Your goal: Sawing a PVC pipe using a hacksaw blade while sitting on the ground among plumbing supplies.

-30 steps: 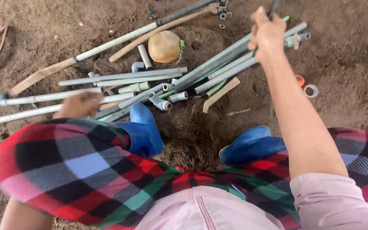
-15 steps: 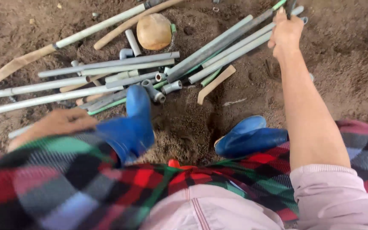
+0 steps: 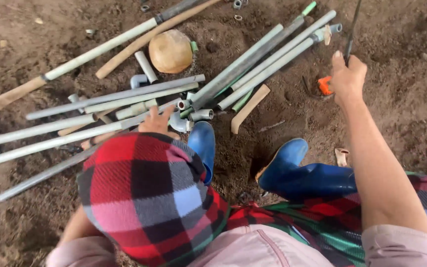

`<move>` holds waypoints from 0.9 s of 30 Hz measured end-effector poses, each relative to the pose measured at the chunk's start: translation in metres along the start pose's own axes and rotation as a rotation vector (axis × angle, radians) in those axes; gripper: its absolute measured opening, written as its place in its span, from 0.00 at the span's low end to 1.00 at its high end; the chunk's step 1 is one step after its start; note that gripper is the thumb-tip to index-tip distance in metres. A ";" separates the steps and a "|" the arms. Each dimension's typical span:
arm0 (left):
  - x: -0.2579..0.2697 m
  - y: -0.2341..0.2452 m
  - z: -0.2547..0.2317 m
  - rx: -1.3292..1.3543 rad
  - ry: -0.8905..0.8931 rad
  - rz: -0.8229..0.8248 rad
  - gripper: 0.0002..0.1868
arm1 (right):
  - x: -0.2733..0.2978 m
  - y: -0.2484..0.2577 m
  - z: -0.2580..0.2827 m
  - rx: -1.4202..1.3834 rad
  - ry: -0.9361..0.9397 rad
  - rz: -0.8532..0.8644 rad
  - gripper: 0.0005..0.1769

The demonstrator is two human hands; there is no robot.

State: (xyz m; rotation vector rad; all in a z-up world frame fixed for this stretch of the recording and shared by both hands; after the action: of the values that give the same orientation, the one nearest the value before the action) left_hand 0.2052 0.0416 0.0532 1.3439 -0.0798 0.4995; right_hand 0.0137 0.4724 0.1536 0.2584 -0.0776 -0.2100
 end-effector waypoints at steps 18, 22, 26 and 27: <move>-0.108 -0.104 -0.005 0.517 -0.454 -0.299 0.13 | 0.031 -0.026 0.099 0.498 0.049 0.152 0.13; -0.128 -0.145 -0.014 0.193 -0.320 -0.169 0.03 | 0.030 -0.064 0.079 0.468 0.363 0.322 0.19; -0.054 -0.020 -0.007 0.121 -0.369 -0.203 0.13 | 0.038 -0.080 0.055 0.302 0.286 0.393 0.17; -0.057 -0.012 -0.003 0.111 -0.370 -0.191 0.13 | 0.042 -0.080 0.041 0.294 0.273 0.397 0.17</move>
State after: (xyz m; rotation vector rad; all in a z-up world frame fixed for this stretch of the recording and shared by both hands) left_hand 0.1585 0.0258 0.0222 1.5238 -0.2279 0.0919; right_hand 0.0352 0.3777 0.1748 0.5543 0.1124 0.2350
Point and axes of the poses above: each hand's wrist, its own x-axis away from the middle knuckle, its own y-axis out of the back of the hand, z = x × y, the point moved 6 cm from there along -x, towards the middle knuckle, and after that the axes turned 12 degrees about -x, right-handed, at the moved point
